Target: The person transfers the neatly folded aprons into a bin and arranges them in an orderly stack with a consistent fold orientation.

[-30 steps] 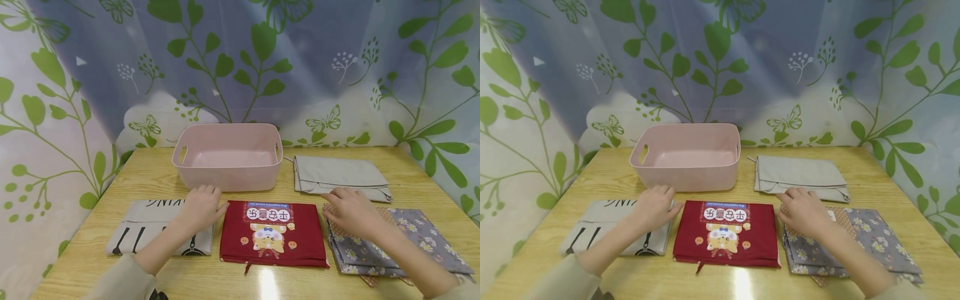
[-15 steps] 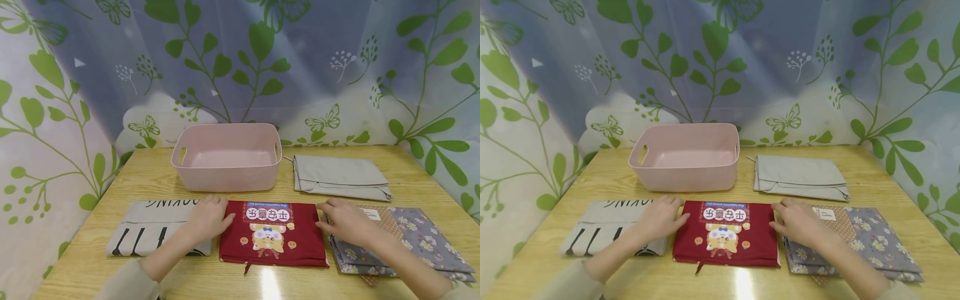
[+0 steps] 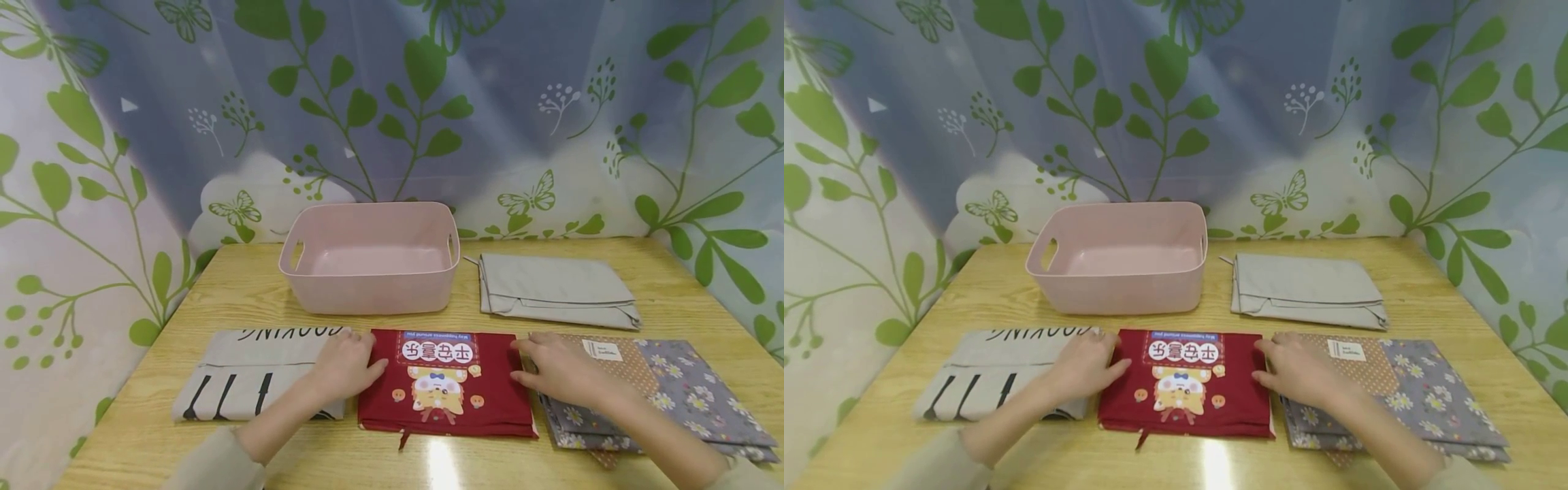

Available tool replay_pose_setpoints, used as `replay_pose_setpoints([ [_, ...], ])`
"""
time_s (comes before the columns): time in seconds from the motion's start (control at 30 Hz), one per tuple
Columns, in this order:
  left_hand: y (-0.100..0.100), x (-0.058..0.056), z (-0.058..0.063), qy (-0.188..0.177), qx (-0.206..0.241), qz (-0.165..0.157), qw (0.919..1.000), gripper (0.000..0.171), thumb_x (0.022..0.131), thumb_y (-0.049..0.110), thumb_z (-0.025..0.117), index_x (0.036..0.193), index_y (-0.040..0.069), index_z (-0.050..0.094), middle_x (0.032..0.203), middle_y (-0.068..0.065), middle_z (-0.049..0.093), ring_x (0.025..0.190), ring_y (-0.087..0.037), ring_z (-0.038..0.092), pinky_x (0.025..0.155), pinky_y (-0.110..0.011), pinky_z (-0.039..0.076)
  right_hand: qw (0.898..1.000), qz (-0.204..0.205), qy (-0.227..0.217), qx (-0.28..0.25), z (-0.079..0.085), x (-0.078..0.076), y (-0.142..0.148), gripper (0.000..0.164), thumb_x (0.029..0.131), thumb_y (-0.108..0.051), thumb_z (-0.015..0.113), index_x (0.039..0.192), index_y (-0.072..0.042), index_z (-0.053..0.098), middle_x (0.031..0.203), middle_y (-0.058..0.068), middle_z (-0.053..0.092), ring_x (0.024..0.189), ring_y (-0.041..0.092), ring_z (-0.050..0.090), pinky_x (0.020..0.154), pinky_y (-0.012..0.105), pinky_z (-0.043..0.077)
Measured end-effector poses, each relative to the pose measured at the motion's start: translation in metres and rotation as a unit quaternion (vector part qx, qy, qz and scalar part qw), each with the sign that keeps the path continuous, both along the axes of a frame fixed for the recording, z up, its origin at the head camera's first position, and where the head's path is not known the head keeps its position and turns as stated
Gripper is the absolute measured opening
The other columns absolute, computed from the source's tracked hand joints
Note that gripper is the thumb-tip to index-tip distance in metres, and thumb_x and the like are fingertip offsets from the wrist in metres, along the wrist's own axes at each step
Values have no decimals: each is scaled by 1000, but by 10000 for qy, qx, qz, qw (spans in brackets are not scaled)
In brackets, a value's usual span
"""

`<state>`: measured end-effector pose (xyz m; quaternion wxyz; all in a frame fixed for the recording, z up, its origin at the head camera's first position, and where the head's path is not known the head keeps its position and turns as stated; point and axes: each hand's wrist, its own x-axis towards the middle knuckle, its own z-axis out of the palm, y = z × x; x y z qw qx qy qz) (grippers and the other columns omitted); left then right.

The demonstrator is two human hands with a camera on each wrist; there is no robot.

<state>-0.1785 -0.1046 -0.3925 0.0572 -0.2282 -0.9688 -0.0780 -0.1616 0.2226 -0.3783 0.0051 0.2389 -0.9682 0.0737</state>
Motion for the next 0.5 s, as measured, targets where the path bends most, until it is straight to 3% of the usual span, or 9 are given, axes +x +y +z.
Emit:
replay_pose_setpoints([
  [0.13, 2, 1, -1, -295, 51, 59, 9995, 33, 86, 35, 63, 91, 2, 60, 76, -9, 59, 69, -21, 44, 68, -35, 40, 9997, -101, -217, 23, -1, 0, -1, 48, 81, -33, 70, 116, -2, 60, 109, 18, 61, 102, 39, 56, 82, 54, 47],
  [0.3, 4, 3, -2, -576, 106, 165, 9981, 35, 87, 35, 62, 97, 1, 60, 86, -11, 64, 74, -22, 47, 77, -39, 40, 9978, -287, -587, -65, -1, -1, -3, 48, 82, -34, 69, 118, -2, 59, 114, 20, 59, 108, 43, 51, 88, 57, 42],
  [0.5, 6, 6, -3, -652, 171, 211, 9975, 35, 88, 35, 61, 96, 1, 60, 73, -7, 60, 68, -22, 45, 78, -40, 40, 9944, -394, -950, -227, -1, -3, -3, 50, 83, -36, 68, 118, -2, 59, 112, 17, 61, 106, 43, 51, 88, 57, 41],
])
